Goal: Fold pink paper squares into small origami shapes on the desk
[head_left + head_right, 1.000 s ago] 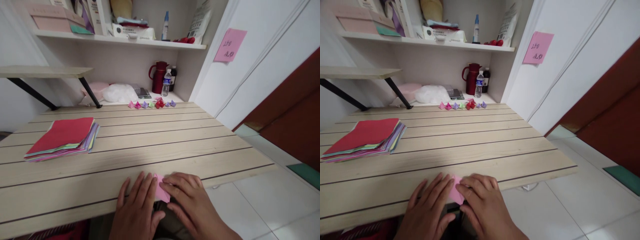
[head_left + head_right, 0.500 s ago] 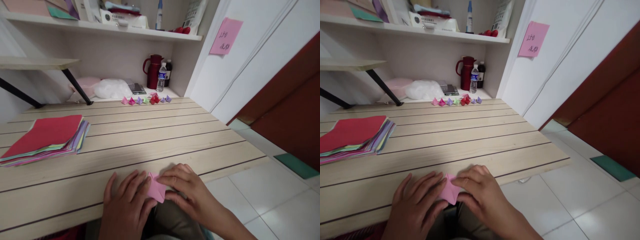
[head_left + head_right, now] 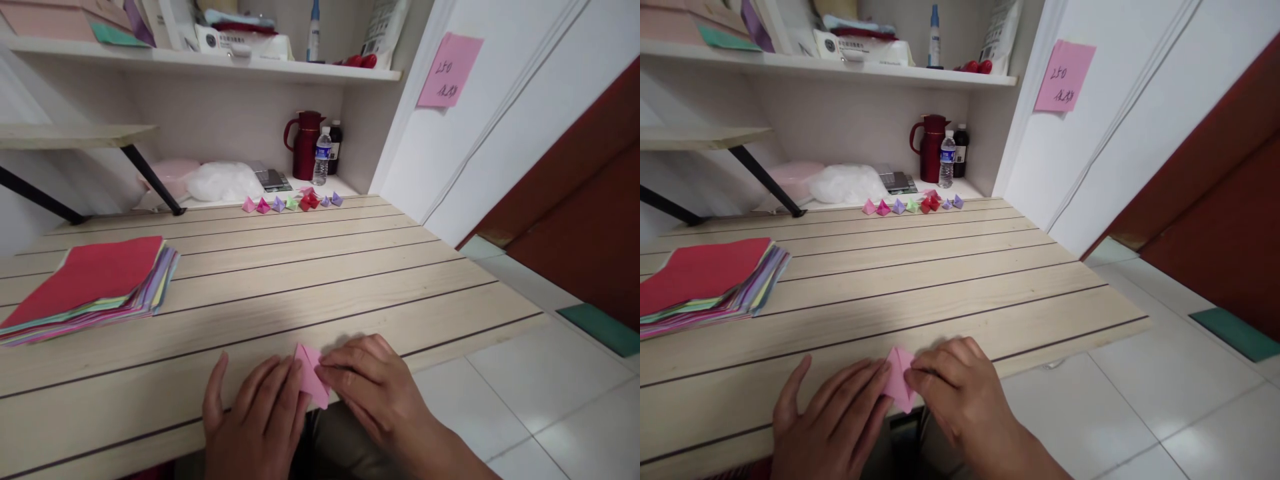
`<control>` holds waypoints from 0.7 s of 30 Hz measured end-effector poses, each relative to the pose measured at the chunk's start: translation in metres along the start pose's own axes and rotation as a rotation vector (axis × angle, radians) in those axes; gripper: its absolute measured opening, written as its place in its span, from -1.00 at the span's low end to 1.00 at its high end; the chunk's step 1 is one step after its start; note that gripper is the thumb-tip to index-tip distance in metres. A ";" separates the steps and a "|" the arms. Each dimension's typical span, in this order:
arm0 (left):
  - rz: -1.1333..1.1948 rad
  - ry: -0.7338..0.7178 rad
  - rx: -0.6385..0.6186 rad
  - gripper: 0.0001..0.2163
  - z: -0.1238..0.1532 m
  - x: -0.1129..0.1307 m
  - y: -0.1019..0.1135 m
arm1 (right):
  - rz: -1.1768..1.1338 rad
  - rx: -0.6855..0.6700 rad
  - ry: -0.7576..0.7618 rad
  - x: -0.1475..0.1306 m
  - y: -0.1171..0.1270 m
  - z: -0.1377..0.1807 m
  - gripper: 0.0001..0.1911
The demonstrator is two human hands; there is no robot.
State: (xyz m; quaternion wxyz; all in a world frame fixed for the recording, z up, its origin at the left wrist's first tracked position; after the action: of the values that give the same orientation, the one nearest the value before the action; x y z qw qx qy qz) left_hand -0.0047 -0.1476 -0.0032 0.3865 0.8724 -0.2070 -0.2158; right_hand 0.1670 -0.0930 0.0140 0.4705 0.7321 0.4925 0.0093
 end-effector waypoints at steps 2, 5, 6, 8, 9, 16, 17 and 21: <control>-0.035 -0.042 0.046 -0.74 0.000 0.003 0.001 | 0.022 0.013 0.029 -0.001 0.001 0.000 -0.74; -0.026 -0.063 0.048 -0.78 0.001 0.002 0.001 | 0.036 0.002 0.047 -0.001 0.000 -0.001 -0.72; -0.009 -0.057 0.036 -0.79 0.000 0.001 0.001 | 0.033 -0.006 0.035 0.000 0.000 -0.001 -0.71; 0.030 -0.039 0.004 -0.78 0.000 -0.003 0.001 | 0.019 -0.014 -0.013 0.002 -0.001 -0.002 -0.73; 0.047 -0.029 -0.007 -0.78 -0.001 -0.005 0.001 | 0.011 -0.016 -0.042 0.003 -0.001 -0.002 -0.76; 0.111 0.181 0.056 -0.82 -0.001 -0.004 -0.001 | -0.040 -0.085 -0.176 0.008 -0.003 -0.008 -0.89; 0.120 0.246 0.075 -0.84 -0.001 -0.003 -0.002 | -0.053 -0.105 -0.195 0.009 -0.002 -0.010 -0.90; 0.177 0.474 0.119 -0.90 -0.002 -0.001 -0.005 | -0.087 -0.170 -0.281 0.010 -0.003 -0.014 -0.97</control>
State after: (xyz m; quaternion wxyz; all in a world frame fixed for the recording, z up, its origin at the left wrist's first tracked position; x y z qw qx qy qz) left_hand -0.0033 -0.1432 -0.0053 0.3895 0.8983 -0.1987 0.0420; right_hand 0.1634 -0.0758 0.0156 0.5951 0.6616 0.4506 -0.0718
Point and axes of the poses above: each hand's wrist, its own z-axis away from the middle knuckle, its own y-axis out of the back of the hand, x = y × z, the point moved 4 cm from there along -z, towards the middle knuckle, and after that the axes turned 11 degrees about -y, right-handed, at the moved point
